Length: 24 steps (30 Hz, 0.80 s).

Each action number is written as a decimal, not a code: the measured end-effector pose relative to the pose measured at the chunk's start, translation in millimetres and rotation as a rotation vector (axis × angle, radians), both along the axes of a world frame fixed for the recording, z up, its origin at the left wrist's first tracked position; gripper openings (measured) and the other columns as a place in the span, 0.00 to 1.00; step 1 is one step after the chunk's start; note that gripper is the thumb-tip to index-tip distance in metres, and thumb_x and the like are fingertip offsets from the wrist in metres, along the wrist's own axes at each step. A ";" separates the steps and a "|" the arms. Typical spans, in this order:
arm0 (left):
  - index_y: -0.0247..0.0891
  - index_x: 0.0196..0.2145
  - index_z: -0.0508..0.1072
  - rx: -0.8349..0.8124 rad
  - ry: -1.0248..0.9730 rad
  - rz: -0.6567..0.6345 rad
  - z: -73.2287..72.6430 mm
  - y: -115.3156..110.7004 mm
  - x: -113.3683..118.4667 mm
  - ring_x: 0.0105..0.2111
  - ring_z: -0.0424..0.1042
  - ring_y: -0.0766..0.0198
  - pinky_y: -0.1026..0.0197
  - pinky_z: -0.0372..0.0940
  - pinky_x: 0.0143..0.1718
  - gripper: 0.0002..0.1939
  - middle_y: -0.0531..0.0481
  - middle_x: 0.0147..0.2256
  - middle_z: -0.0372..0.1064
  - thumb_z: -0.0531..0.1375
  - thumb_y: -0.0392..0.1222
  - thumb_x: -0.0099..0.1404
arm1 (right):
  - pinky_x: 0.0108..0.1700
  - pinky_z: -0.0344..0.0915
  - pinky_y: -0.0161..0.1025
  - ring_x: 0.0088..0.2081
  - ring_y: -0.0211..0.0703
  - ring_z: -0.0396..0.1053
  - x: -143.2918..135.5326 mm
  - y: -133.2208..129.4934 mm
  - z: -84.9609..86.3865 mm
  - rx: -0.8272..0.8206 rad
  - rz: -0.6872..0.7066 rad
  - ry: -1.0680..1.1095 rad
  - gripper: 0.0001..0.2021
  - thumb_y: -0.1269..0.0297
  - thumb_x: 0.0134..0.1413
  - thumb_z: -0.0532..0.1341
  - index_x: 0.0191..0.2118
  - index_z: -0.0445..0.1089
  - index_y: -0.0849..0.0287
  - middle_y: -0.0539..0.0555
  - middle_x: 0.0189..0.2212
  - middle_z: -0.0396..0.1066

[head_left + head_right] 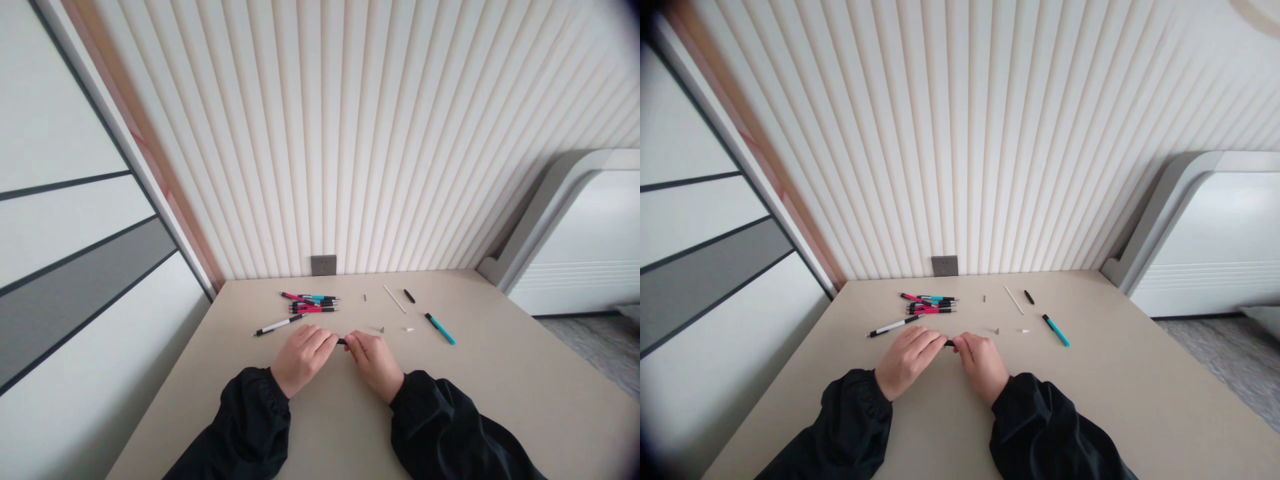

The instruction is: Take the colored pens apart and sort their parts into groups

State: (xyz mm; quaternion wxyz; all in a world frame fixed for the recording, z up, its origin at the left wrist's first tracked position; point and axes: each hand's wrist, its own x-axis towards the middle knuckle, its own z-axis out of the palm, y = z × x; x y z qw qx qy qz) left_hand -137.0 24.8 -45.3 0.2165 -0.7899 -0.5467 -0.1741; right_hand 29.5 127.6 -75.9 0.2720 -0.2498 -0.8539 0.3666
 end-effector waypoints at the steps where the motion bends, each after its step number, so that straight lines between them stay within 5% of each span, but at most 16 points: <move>1: 0.34 0.44 0.70 -0.009 -0.002 0.009 -0.6 0.4 -0.4 0.34 0.69 0.61 0.56 0.64 0.38 0.10 0.46 0.34 0.70 0.50 0.32 0.69 | 0.29 0.59 0.33 0.24 0.38 0.66 0.4 0.1 1.5 0.035 0.000 0.004 0.22 0.55 0.66 0.45 0.29 0.69 0.59 0.51 0.22 0.69; 11: 0.35 0.45 0.70 -0.053 -0.042 0.065 -14.5 2.0 -7.1 0.28 0.70 0.63 0.61 0.64 0.29 0.10 0.51 0.26 0.67 0.52 0.39 0.70 | 0.38 0.63 0.36 0.33 0.42 0.69 4.1 0.8 6.9 0.217 0.020 0.016 0.08 0.62 0.63 0.54 0.37 0.69 0.57 0.54 0.31 0.72; 15: 0.35 0.45 0.70 -0.026 -0.025 0.054 -10.4 0.4 -8.2 0.29 0.70 0.63 0.61 0.64 0.31 0.10 0.50 0.28 0.68 0.52 0.37 0.70 | 0.41 0.63 0.36 0.35 0.41 0.69 6.7 -1.8 11.4 0.186 0.028 0.072 0.12 0.59 0.62 0.55 0.46 0.68 0.57 0.54 0.34 0.72; 19: 0.35 0.45 0.70 -0.033 0.019 0.047 -9.1 -0.5 -7.1 0.30 0.70 0.61 0.59 0.64 0.32 0.10 0.49 0.28 0.68 0.53 0.37 0.69 | 0.36 0.63 0.35 0.29 0.39 0.68 5.4 -1.9 9.8 0.107 -0.008 0.059 0.15 0.62 0.66 0.48 0.37 0.72 0.58 0.51 0.24 0.70; 24: 0.35 0.43 0.71 -0.052 0.011 0.090 -11.2 1.1 -7.1 0.30 0.70 0.62 0.60 0.63 0.31 0.09 0.50 0.28 0.67 0.52 0.37 0.69 | 0.42 0.65 0.38 0.39 0.42 0.68 2.8 -2.1 5.2 0.114 0.007 0.191 0.07 0.64 0.59 0.57 0.41 0.70 0.57 0.54 0.37 0.71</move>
